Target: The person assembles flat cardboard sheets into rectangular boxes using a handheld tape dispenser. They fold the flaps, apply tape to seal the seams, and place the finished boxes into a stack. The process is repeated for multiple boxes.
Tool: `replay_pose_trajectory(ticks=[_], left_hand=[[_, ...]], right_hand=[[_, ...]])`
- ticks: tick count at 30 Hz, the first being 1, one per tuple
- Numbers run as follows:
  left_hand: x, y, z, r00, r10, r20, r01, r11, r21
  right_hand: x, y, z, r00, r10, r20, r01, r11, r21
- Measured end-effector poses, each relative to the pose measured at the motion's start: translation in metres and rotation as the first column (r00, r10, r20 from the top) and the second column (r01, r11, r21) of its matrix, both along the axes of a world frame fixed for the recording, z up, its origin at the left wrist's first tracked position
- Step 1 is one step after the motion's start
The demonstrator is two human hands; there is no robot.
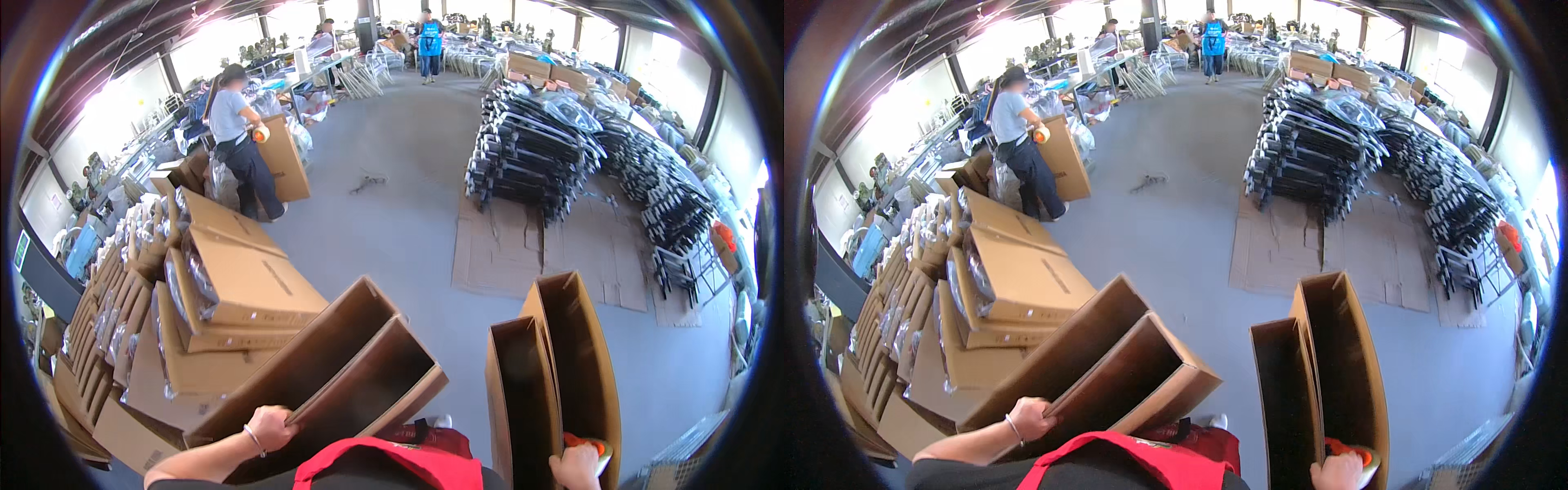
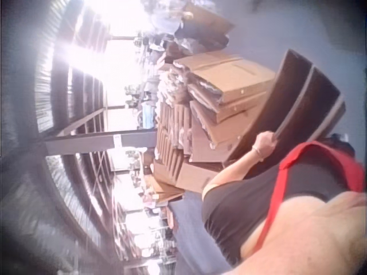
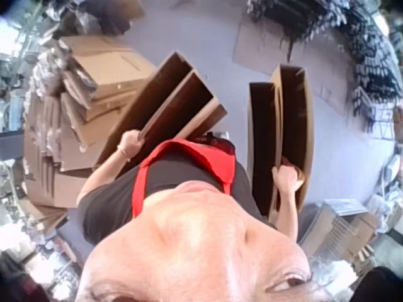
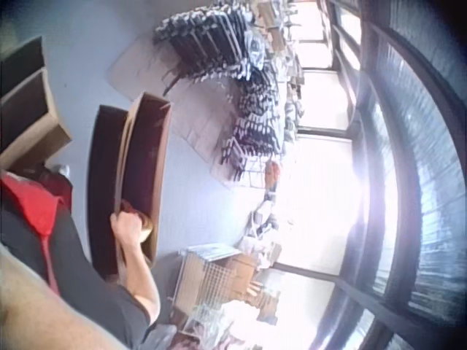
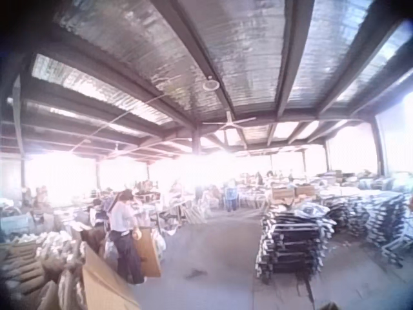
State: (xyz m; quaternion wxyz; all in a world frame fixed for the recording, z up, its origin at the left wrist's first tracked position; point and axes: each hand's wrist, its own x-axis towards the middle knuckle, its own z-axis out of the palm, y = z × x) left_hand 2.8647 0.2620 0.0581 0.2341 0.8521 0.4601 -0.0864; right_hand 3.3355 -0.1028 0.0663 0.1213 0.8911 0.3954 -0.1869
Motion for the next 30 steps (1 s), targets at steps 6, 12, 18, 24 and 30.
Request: replay_pose_trajectory(ticks=[6, 12, 18, 24, 30], left_hand=[[0.103, 0.155, 0.014, 0.932, 0.274, 0.236, -0.302, 0.949, 0.088], [0.200, 0.377, -0.035, 0.823, 0.463, 0.329, -0.513, 0.854, 0.083], [0.299, 0.615, 0.007, 0.806, 0.499, 0.318, -0.528, 0.849, 0.007], [0.392, 0.816, 0.034, 0.777, 0.518, 0.358, -0.535, 0.843, -0.058], [0.463, 0.998, 0.038, 0.578, 0.680, 0.452, -0.669, 0.711, -0.214]], right_hand=[[0.197, 0.257, 0.007, 0.994, 0.106, 0.014, -0.106, 0.994, -0.036], [0.314, 0.519, 0.036, 0.992, 0.120, -0.038, -0.123, 0.990, -0.074], [0.394, 0.783, 0.047, 0.977, 0.153, -0.147, -0.150, 0.988, 0.032], [0.497, 1.017, 0.034, 0.964, 0.246, -0.103, -0.256, 0.962, -0.098], [0.602, 1.263, 0.058, 0.923, 0.349, -0.160, -0.338, 0.937, 0.090]])
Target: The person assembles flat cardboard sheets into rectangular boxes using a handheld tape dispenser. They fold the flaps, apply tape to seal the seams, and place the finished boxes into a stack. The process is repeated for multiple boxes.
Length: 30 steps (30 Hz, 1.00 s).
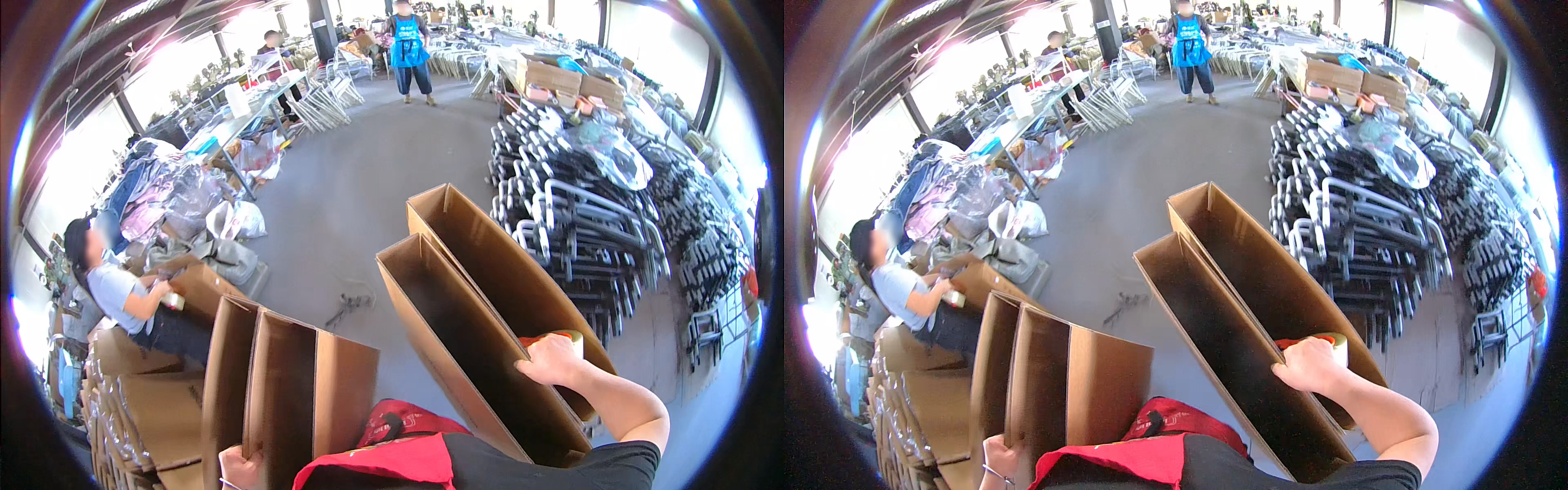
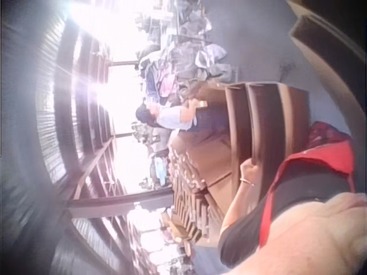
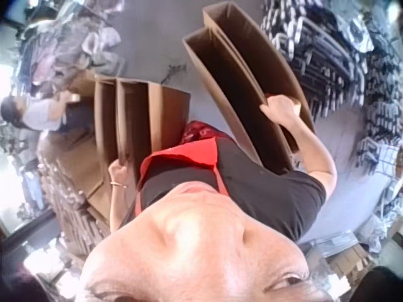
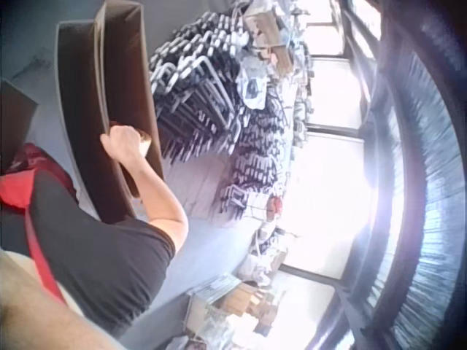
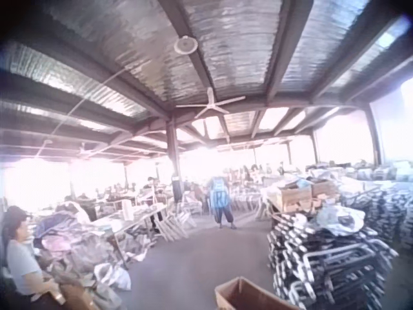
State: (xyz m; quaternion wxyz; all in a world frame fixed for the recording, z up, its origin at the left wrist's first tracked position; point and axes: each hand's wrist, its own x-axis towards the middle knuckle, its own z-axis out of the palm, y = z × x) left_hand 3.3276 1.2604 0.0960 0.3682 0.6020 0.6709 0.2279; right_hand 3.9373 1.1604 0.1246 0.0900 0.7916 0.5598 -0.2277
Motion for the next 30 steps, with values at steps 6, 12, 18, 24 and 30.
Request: replay_pose_trajectory(ticks=[6, 12, 18, 24, 30], left_hand=[[0.104, 0.244, -0.032, 0.902, -0.122, -0.415, 0.205, 0.965, 0.162], [0.241, 0.516, -0.039, 0.921, -0.185, -0.343, 0.235, 0.966, 0.110], [0.393, 0.745, -0.039, 0.920, -0.261, -0.293, 0.294, 0.953, 0.072], [0.566, 0.931, -0.023, 0.908, -0.288, -0.304, 0.337, 0.933, 0.125], [0.774, 1.137, -0.067, 0.856, -0.416, -0.305, 0.494, 0.833, 0.250]], right_hand=[[0.104, 0.213, 0.016, 0.990, -0.129, 0.050, 0.133, 0.989, -0.070], [0.198, 0.400, 0.039, 0.980, -0.183, 0.077, 0.186, 0.982, -0.041], [0.344, 0.576, 0.019, 0.955, -0.276, 0.110, 0.274, 0.961, 0.038], [0.500, 0.781, 0.015, 0.949, -0.314, -0.027, 0.315, 0.949, 0.026], [0.675, 0.941, -0.009, 0.895, -0.446, -0.003, 0.445, 0.893, 0.058]])
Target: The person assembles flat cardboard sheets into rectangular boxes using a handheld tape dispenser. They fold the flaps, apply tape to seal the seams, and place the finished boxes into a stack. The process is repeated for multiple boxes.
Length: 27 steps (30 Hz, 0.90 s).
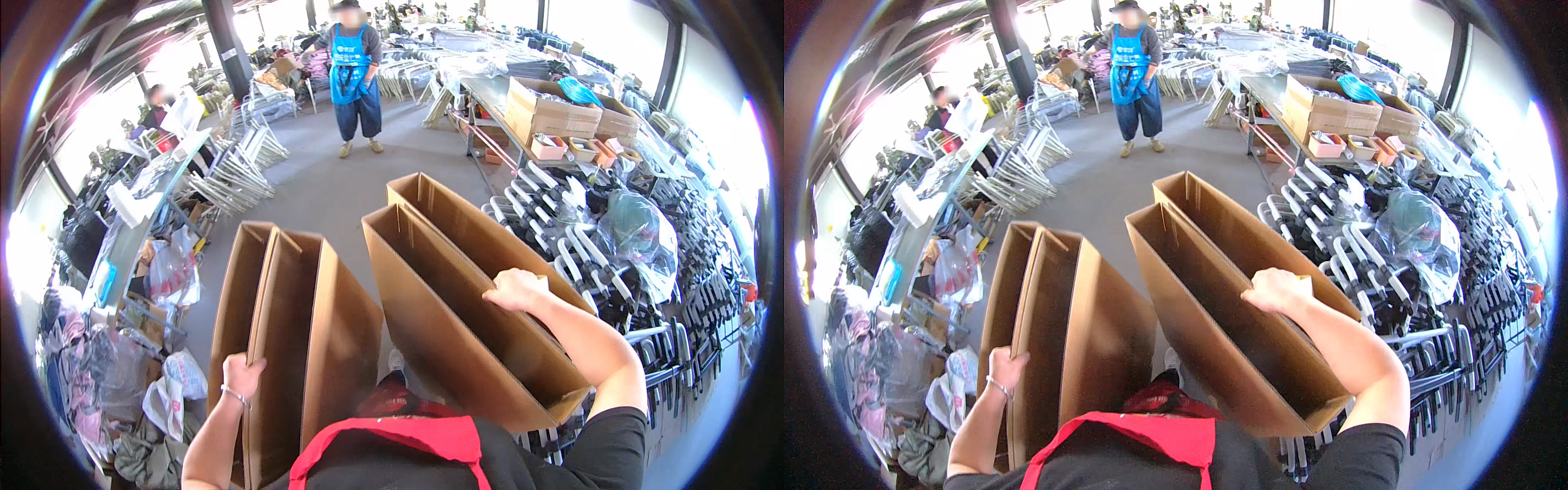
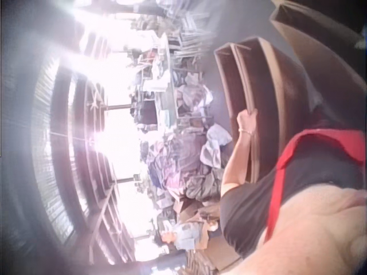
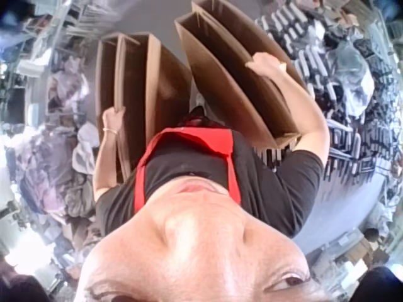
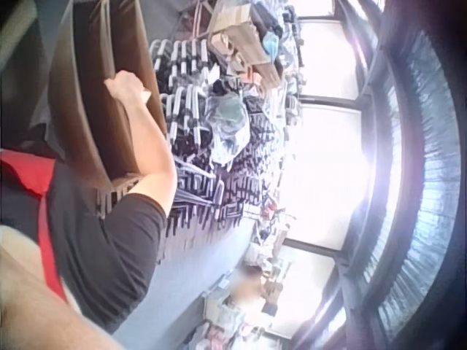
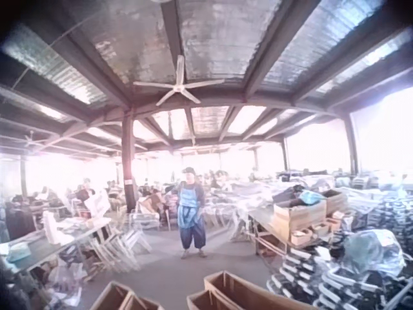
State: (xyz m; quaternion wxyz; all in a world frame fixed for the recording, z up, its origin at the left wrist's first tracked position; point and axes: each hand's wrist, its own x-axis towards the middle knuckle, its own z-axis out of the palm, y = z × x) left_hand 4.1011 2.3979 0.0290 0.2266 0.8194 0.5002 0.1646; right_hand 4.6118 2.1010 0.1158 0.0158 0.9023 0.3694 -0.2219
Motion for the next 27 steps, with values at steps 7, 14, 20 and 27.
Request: replay_pose_trajectory(ticks=[7, 14, 20, 27], left_hand=[[0.301, 0.168, -0.016, 0.996, -0.060, -0.064, 0.054, 0.994, -0.093], [0.558, 0.205, -0.016, 0.998, 0.055, 0.033, -0.045, 0.970, -0.241], [0.723, 0.169, -0.079, 0.998, -0.070, 0.007, 0.067, 0.914, -0.400], [0.784, 0.056, -0.141, 0.958, -0.129, -0.255, 0.040, 0.944, -0.327]], right_hand=[[0.177, 0.109, -0.036, 0.998, -0.048, -0.037, 0.048, 0.999, -0.002], [0.334, 0.158, -0.094, 0.993, -0.094, -0.078, 0.098, 0.994, 0.043], [0.449, 0.160, -0.164, 0.978, -0.171, -0.124, 0.185, 0.976, 0.118], [0.468, 0.161, -0.174, 0.973, -0.084, -0.215, 0.138, 0.959, 0.250]])
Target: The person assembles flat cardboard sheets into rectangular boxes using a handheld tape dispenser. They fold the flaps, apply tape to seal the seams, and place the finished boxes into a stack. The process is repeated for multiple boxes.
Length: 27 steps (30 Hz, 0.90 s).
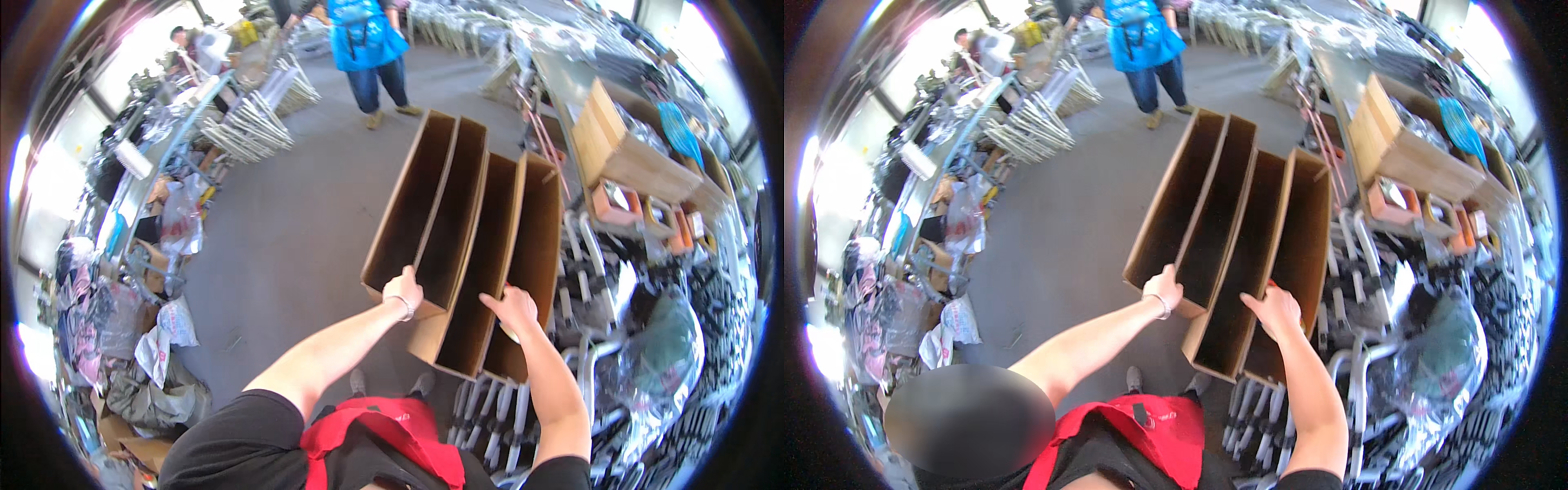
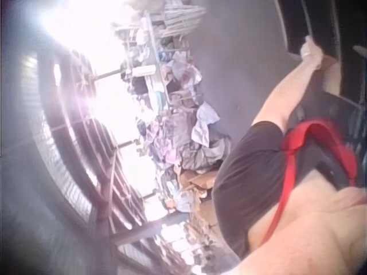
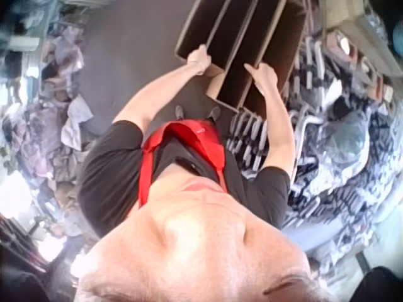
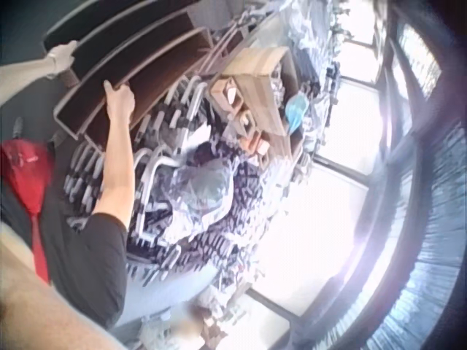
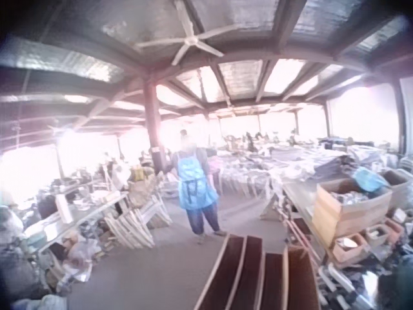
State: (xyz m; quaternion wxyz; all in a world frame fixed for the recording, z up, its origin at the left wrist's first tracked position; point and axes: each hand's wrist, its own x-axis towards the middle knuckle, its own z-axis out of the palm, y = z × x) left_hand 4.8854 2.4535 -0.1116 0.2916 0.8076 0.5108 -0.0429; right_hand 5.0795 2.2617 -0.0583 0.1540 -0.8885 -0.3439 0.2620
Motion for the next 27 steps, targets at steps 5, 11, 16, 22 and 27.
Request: replay_pose_trajectory(ticks=[5, 11, 16, 22, 27], left_hand=[[0.006, 0.030, -0.007, 0.993, -0.117, -0.027, 0.117, 0.992, 0.035], [-0.021, -0.015, -0.010, 0.939, -0.310, -0.148, 0.306, 0.951, -0.050], [-0.030, -0.010, 0.004, 0.946, -0.292, -0.143, 0.268, 0.949, -0.168], [-0.055, 0.002, 0.007, 0.982, -0.189, -0.030, 0.175, 0.951, -0.257], [-0.046, 0.019, -0.006, 0.974, -0.196, 0.115, 0.219, 0.943, -0.250]], right_hand=[[0.020, 0.009, 0.006, 0.998, -0.052, -0.047, 0.048, 0.995, -0.083], [0.040, 0.005, -0.019, 0.998, -0.012, 0.054, 0.013, 1.000, -0.021], [0.045, 0.001, -0.018, 0.996, -0.061, 0.062, 0.058, 0.997, 0.052], [0.051, -0.009, -0.026, 0.992, 0.122, -0.037, -0.112, 0.970, 0.216], [0.055, -0.033, -0.041, 0.995, 0.049, -0.082, -0.015, 0.928, 0.372]])
